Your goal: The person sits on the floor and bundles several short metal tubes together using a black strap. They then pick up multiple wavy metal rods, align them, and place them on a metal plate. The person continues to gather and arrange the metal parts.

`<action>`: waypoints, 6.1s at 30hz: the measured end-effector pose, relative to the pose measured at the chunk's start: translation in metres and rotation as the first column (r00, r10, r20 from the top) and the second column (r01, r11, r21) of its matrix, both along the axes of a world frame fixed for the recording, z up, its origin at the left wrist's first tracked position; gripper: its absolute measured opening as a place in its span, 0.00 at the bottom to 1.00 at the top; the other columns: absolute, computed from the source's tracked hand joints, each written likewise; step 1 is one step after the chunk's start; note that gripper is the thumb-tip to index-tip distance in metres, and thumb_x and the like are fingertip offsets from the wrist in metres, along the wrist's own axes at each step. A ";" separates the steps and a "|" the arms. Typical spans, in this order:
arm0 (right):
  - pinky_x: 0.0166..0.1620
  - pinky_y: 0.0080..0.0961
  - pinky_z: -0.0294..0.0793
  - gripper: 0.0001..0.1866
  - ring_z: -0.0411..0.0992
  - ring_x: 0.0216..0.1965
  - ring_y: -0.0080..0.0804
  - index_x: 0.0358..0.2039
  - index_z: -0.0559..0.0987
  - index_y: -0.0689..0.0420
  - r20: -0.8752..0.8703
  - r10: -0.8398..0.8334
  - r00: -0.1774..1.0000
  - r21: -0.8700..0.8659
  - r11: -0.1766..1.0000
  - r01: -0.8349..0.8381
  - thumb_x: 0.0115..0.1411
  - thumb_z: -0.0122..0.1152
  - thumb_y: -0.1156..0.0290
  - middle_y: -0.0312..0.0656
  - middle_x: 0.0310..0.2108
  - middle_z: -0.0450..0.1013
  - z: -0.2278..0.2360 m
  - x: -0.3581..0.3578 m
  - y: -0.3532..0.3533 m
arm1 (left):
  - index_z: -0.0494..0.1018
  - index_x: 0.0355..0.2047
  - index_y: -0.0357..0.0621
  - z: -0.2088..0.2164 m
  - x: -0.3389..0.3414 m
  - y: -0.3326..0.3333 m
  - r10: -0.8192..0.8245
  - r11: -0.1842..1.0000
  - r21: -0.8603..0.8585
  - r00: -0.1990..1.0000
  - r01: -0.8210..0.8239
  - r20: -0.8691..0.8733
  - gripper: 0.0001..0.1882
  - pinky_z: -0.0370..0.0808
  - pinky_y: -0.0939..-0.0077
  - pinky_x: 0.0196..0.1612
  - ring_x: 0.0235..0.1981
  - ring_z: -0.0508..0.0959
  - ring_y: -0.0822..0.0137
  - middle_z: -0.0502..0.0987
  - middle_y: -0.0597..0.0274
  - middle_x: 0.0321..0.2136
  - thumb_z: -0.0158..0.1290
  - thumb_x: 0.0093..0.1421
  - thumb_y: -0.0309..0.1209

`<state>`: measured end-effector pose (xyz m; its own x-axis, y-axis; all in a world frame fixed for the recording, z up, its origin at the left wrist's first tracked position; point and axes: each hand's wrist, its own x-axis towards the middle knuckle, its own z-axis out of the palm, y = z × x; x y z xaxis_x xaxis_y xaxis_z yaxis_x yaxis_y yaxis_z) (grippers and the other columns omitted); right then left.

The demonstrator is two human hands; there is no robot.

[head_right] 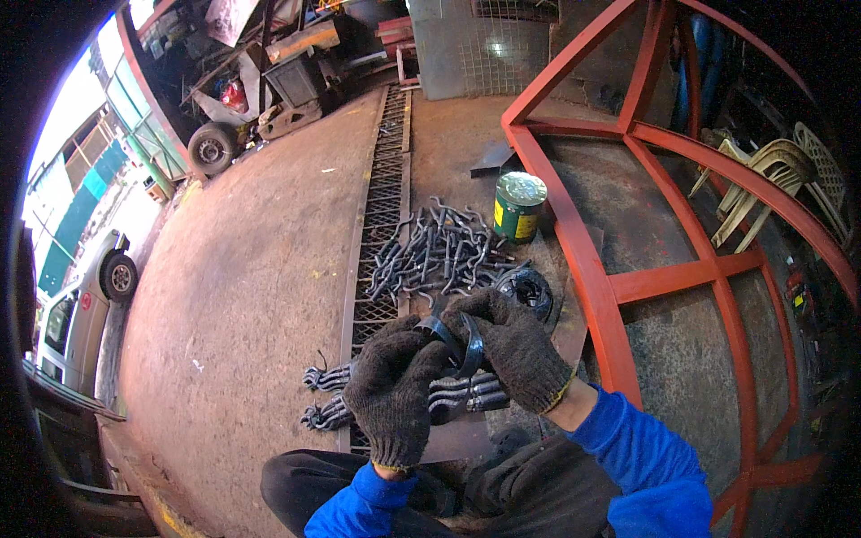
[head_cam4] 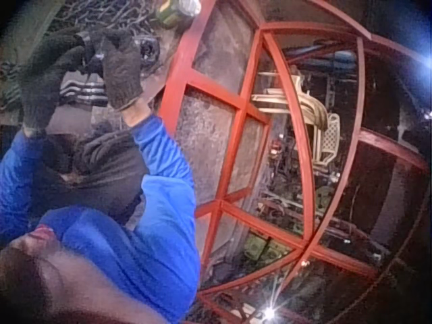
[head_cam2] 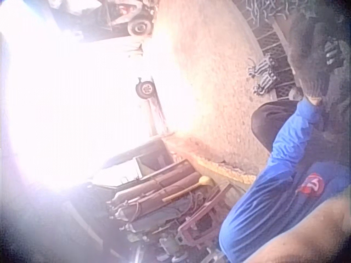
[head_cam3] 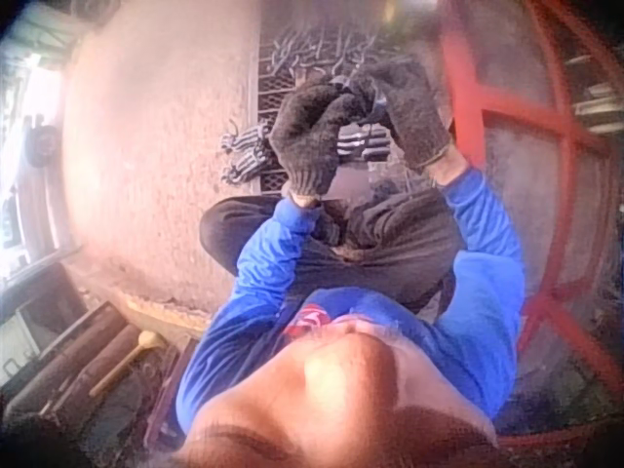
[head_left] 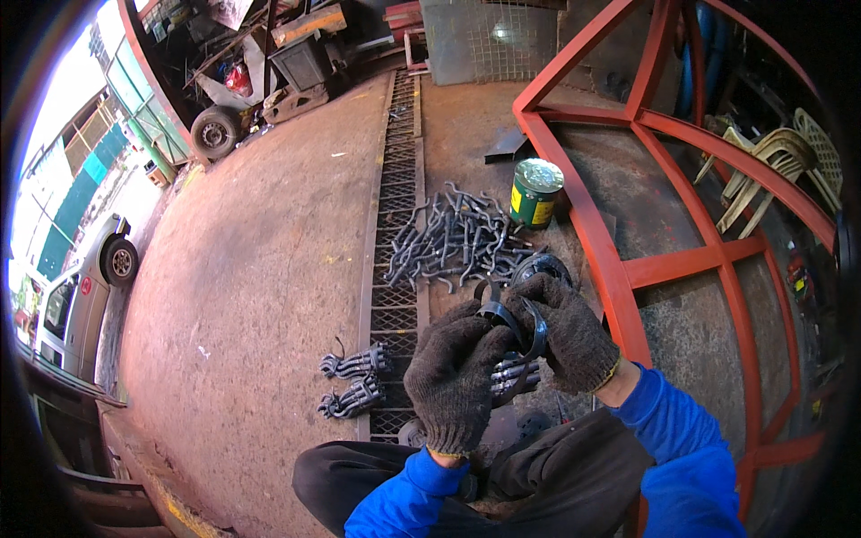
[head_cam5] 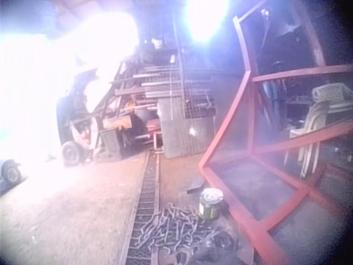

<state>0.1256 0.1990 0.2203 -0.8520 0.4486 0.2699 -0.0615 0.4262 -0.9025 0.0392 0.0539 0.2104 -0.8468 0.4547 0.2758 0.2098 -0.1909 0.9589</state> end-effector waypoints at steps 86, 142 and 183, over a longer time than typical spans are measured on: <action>0.47 0.23 0.79 0.15 0.74 0.45 0.21 0.54 0.75 0.57 0.070 0.228 0.971 -0.319 0.927 -0.195 0.68 0.58 0.68 0.37 0.45 0.77 -0.003 -0.002 0.042 | 0.77 0.34 0.33 0.042 -0.018 -0.039 -0.338 0.936 0.007 0.893 0.352 0.298 0.06 0.81 0.64 0.43 0.37 0.82 0.57 0.80 0.50 0.37 0.52 0.57 0.18; 0.48 0.22 0.76 0.18 0.75 0.44 0.21 0.53 0.76 0.56 0.095 0.300 0.949 -0.496 0.841 -0.216 0.62 0.64 0.73 0.36 0.44 0.77 0.013 0.003 0.033 | 0.75 0.50 0.35 0.024 -0.019 -0.021 -0.454 0.792 -0.129 0.717 0.597 0.529 0.17 0.71 0.79 0.30 0.26 0.74 0.75 0.76 0.63 0.26 0.54 0.67 0.35; 0.43 0.26 0.81 0.19 0.78 0.40 0.26 0.51 0.78 0.60 0.099 0.136 0.986 -0.512 0.856 -0.067 0.58 0.68 0.79 0.40 0.44 0.79 0.015 0.003 0.030 | 0.70 0.55 0.31 0.025 -0.016 -0.018 -0.444 0.808 -0.109 0.719 0.579 0.535 0.20 0.78 0.76 0.33 0.30 0.79 0.69 0.79 0.57 0.32 0.52 0.67 0.31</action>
<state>0.1287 0.2286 0.2353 -0.9115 0.4027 -0.0835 0.0501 -0.0927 -0.9944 0.0233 0.0360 0.2349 -0.4516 0.8500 -0.2712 -0.3278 0.1246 0.9365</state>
